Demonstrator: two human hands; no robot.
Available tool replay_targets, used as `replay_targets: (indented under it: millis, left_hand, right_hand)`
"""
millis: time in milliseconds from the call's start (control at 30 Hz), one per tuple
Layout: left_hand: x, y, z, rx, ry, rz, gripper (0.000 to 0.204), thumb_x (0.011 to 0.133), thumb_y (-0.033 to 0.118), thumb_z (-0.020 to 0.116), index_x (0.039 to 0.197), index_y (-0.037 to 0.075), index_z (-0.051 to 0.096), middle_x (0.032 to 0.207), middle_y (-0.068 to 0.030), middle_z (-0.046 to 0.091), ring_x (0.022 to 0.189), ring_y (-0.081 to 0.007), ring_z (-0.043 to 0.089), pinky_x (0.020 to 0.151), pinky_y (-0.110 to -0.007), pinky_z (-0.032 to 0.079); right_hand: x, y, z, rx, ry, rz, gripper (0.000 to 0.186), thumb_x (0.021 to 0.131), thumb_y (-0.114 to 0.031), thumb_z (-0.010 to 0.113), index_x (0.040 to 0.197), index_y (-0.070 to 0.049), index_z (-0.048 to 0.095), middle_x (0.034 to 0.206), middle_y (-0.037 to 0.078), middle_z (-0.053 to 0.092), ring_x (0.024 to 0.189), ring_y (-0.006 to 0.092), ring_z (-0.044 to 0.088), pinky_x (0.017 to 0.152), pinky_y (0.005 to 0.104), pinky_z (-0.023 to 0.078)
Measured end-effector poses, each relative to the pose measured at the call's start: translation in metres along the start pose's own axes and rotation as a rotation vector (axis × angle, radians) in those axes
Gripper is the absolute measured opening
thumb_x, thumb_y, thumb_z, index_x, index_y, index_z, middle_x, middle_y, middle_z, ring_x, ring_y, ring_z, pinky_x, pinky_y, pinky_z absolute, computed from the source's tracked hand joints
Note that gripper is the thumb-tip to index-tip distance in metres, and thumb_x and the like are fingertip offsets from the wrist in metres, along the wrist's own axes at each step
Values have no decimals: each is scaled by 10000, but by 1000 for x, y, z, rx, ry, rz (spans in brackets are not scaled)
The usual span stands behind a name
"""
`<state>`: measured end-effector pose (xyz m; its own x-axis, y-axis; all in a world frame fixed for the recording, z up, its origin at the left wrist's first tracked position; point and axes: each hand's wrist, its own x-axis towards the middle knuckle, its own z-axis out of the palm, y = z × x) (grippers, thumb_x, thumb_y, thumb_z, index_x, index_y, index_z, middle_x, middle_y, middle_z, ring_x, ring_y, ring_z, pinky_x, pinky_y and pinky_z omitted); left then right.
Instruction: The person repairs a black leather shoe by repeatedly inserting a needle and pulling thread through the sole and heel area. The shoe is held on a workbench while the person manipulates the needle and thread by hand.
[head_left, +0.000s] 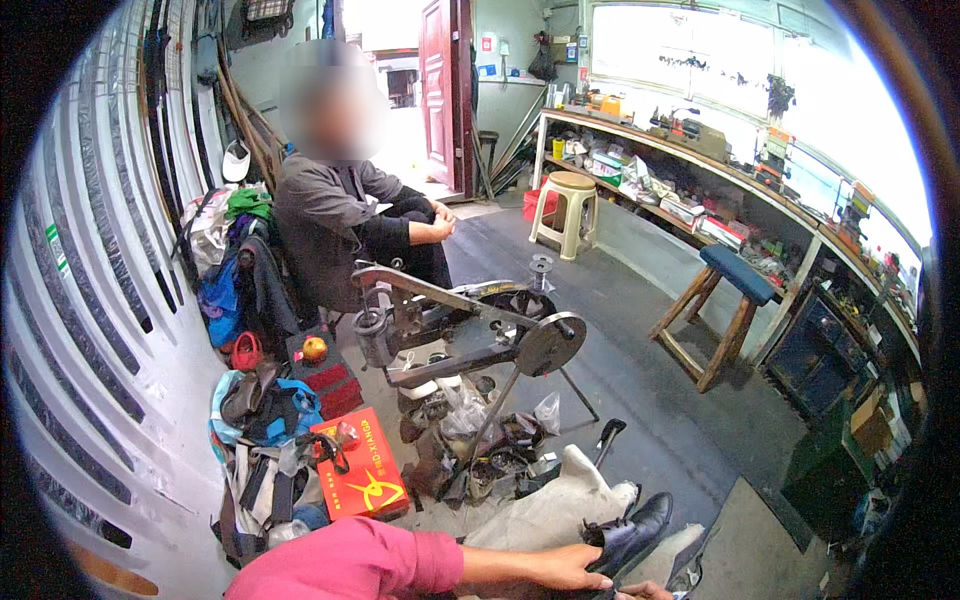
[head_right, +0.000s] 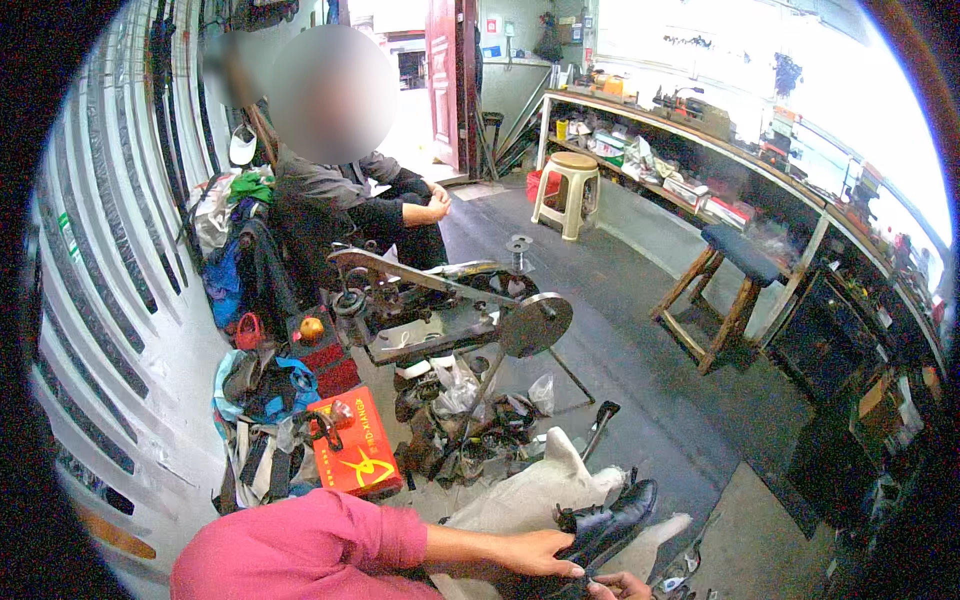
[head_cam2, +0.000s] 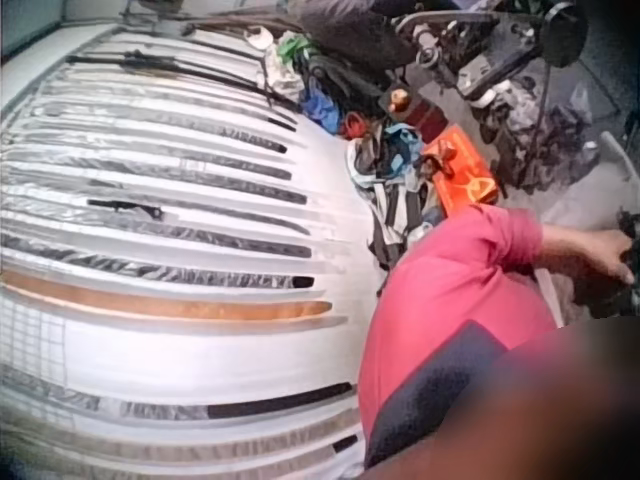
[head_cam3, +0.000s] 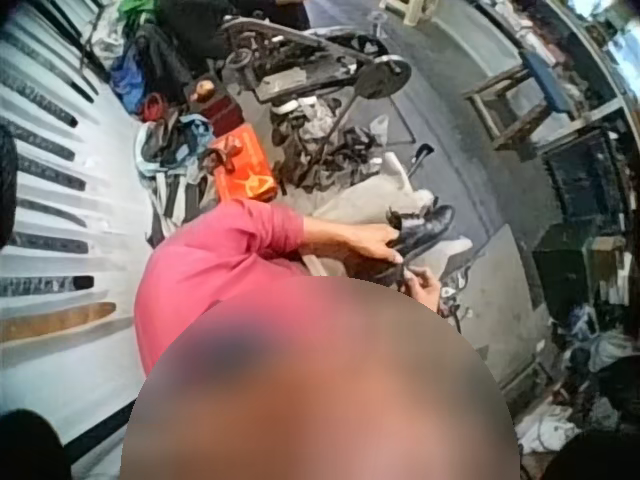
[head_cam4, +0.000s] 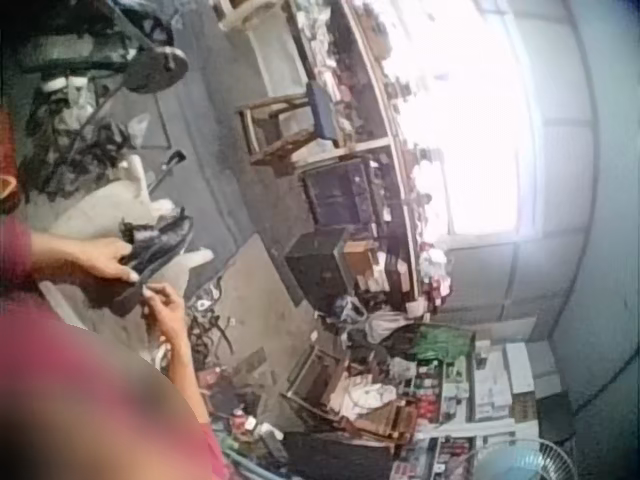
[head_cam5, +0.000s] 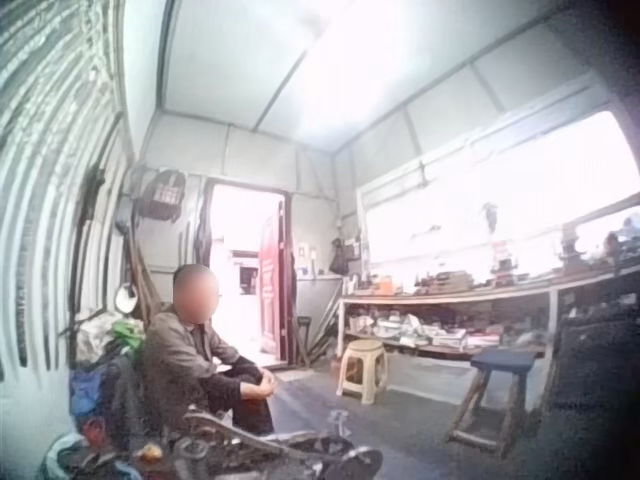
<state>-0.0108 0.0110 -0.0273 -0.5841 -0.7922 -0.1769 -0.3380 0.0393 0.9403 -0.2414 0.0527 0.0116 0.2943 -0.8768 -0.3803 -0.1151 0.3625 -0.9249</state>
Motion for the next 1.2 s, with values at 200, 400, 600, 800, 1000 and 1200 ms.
replay_targets:
  millis: [200,400,600,800,1000,1200]
  left_hand:
    - [-7,22,-14,-92,-110,-66,633,874,506,678,1036,-100,592,989,-242,674,935,-304,658,800,-420,510]
    - [-5,25,-23,-120,-202,-180,588,853,479,705,998,-84,618,866,-156,696,794,-237,672,720,-385,533]
    - [-7,22,-25,-105,-202,-194,580,842,472,709,928,-96,623,883,-193,698,818,-248,676,711,-412,517]
    - [-24,10,-12,-2,18,50,453,912,417,652,909,-34,608,792,-234,644,706,-269,631,672,-445,484]
    - [-34,5,4,-8,215,85,382,957,343,606,876,-31,598,765,-267,615,721,-401,654,660,-466,475]
    - [-35,11,1,-36,180,55,389,956,348,612,870,-30,625,740,-264,611,715,-416,644,657,-469,475]
  right_hand:
    - [-3,8,6,-13,73,-24,130,912,-117,706,1008,-34,679,702,19,657,568,83,575,520,223,454]
    - [-3,6,13,-10,113,-62,128,899,-107,719,991,-26,683,709,10,657,583,70,568,533,212,438]
    - [-5,6,16,15,127,-31,91,904,-97,718,957,-33,679,692,1,638,563,63,549,511,208,423]
    - [-1,16,13,-21,159,-32,87,906,-65,707,984,-38,679,737,-15,647,601,42,548,542,188,424]
    - [3,21,3,-180,196,35,153,822,-88,779,897,5,684,734,62,694,637,109,649,571,257,509]
    - [1,7,13,-595,179,-142,152,869,-72,716,926,22,611,683,86,669,594,132,630,546,297,481]
